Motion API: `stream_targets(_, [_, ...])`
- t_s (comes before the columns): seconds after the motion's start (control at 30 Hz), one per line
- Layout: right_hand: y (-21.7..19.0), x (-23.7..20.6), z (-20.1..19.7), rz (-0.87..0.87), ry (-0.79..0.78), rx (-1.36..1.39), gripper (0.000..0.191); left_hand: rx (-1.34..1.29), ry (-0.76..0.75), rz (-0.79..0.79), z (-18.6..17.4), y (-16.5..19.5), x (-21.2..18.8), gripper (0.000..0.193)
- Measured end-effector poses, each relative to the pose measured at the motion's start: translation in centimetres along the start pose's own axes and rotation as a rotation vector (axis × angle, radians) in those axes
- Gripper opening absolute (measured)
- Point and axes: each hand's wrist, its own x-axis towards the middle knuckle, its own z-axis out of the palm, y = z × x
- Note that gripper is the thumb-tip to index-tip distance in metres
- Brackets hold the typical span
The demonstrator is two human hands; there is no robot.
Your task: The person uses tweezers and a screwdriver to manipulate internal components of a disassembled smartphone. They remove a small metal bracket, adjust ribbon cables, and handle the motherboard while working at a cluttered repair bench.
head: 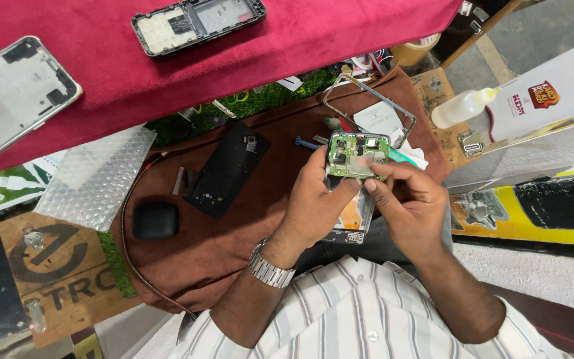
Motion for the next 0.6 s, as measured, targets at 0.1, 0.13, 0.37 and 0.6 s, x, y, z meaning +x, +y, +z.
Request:
stream_targets(0.1, [0.1, 0.0, 0.1, 0.014, 0.006, 0.016, 0.022, -0.021, 0.005, -0.016, 0.0, 0.1, 0.1, 0.031])
stream_targets(0.13, [0.1, 0.0, 0.2, 0.035, 0.01, 0.04, 0.022, 0.001, 0.009, -0.021, -0.1, 0.1, 0.1, 0.03])
stream_targets(0.37, [0.1, 0.2, 0.8, 0.031, 0.033, 0.138, 0.039, 0.034, 0.019, 0.016, -0.2, 0.5, 0.0, 0.028])
stream_targets(0.6, [-0.9, 0.3, 0.7, 0.094, 0.062, 0.022, 0.037, 0.074, 0.03, -0.031, -0.2, 1.1, 0.1, 0.029])
